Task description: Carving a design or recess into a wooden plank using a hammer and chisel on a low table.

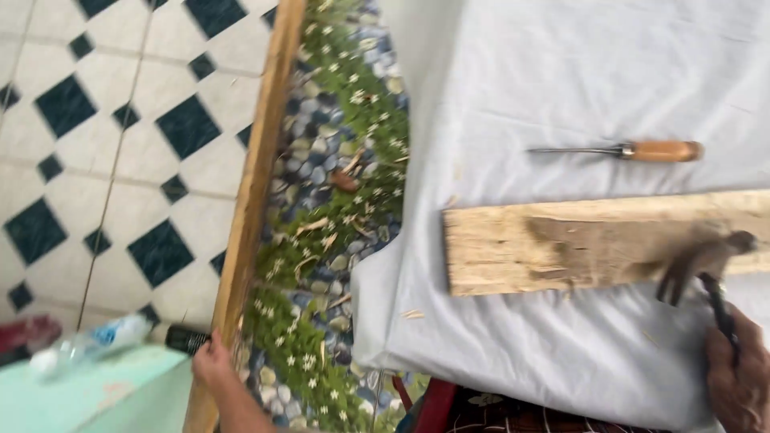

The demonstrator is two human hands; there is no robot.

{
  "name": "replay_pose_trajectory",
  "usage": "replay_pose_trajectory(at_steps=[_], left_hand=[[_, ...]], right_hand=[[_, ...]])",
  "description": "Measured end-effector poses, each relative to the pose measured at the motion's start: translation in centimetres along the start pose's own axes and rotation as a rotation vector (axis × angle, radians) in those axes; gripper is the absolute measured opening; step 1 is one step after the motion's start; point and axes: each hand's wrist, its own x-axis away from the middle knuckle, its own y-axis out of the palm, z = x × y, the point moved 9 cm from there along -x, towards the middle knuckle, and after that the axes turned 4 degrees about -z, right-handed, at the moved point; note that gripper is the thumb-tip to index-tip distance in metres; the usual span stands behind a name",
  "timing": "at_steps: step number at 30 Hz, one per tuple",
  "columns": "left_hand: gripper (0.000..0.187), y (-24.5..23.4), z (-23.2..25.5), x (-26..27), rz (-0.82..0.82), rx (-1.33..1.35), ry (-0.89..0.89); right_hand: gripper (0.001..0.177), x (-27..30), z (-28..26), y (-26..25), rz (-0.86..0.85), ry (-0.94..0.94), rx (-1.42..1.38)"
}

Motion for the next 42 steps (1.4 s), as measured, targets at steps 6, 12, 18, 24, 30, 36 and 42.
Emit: replay_pose_trajectory(at_steps=[6,12,18,24,30,36,42], left_hand=[[0.051,2.3,-0.4,0.3,0.053,1.669,-0.328],[0.033,-5.3,16.2,13.6,-0.035,0.885,0.14],[0.03,-17.6,38.3,32.3,-0.167,0.875,0.817],[0.042,-20.8,51.2,52.7,-0.392,0.532,1.588],[0.059,-17.4,53.9,59.1,-0.265,0.29,1.713],[0.064,-16.0,53.9,57.9,-0.197,0.284,1.604],[0.058,-14.3,54.1,56.4,-0.112,0.196,1.597]], right_hand=[[0.055,0.0,-2.3,-0.9,-0.152,0.251,0.313],[0.055,-0.4,-4.1,-1.3,-0.152,0.197,0.265],[0.057,-0.4,-3.6,-1.0,-0.115,0.038,0.265],[0.052,-0.9,-5.5,-1.7,-0.224,0.09,0.143],[0.048,-0.7,-6.8,-3.2,-0.204,-0.057,-0.06],[0.046,-0.3,-8.4,-4.8,-0.143,-0.207,-0.193],[0.038,0.5,-8.2,-5.3,0.052,-0.345,-0.205]])
